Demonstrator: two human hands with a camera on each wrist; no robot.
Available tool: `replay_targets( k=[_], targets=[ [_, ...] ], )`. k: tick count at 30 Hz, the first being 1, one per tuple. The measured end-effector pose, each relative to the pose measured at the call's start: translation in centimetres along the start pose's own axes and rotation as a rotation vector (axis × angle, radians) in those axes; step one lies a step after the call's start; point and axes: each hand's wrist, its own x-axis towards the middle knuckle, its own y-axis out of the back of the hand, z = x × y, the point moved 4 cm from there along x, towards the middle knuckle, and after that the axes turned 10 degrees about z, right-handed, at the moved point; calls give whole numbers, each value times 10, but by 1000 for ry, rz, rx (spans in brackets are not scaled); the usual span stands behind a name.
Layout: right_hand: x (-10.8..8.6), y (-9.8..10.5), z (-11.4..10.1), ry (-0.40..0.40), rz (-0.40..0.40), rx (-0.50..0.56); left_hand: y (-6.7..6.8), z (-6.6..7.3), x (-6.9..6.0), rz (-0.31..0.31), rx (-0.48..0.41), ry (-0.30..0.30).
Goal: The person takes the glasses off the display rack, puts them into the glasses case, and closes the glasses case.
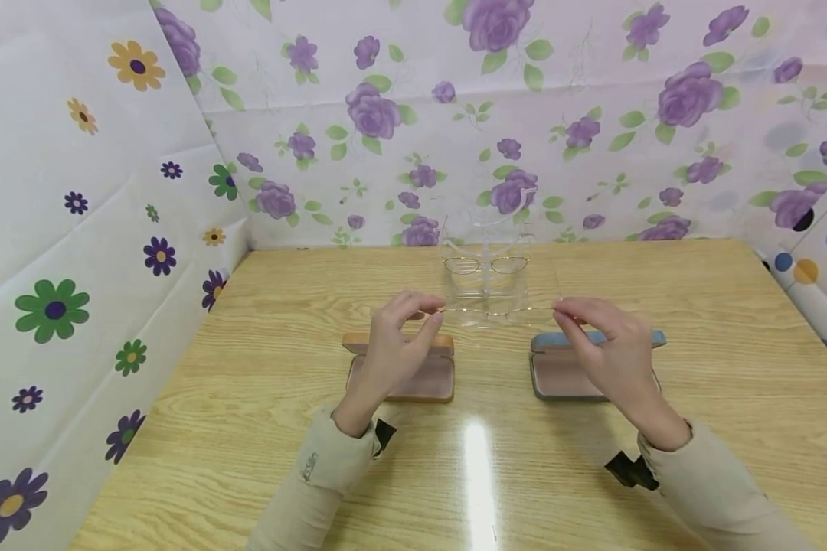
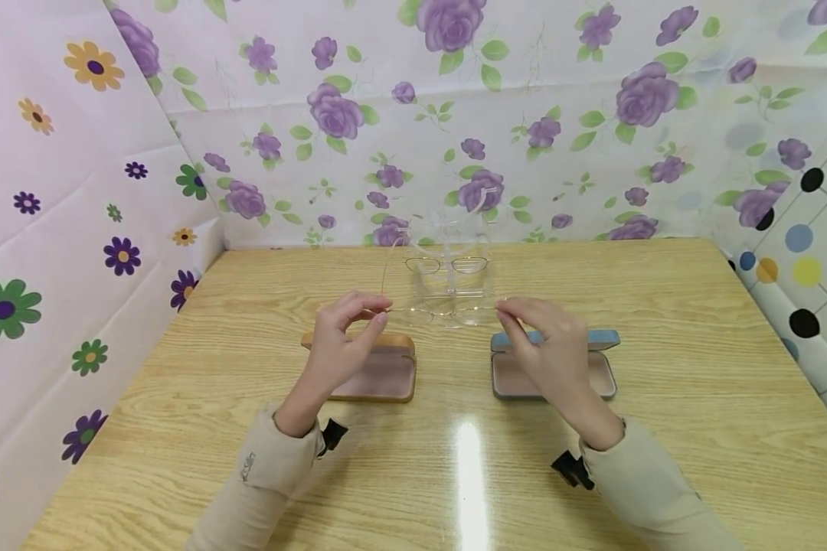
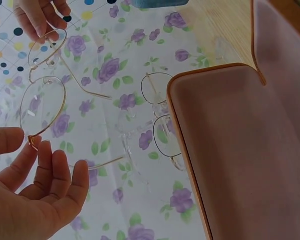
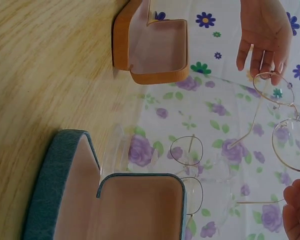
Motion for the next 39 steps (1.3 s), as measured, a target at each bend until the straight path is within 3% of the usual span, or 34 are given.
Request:
replay_targets(
  k=[6,11,17,23,31,39],
  targets=[
    [-4,0,1,2,-16,2,0,-2,-3,-16,3,-6],
    [-7,0,2,11,-28,-9,-1,-4,-7,-22,-9,38],
    [-11,-1,2,16,-41,-18,-1,-1,-9,-31,-28,118],
    [-15,-1,4,8,-66,-48,-2,-12,-13,-47,-73,186],
    [-18,-2,4,31,-50,-48,-1,-20,-15,-42,-188,372],
    [-22,-3,6,63,-17,-20,-3,-27,-16,-53,-165,449]
  ],
)
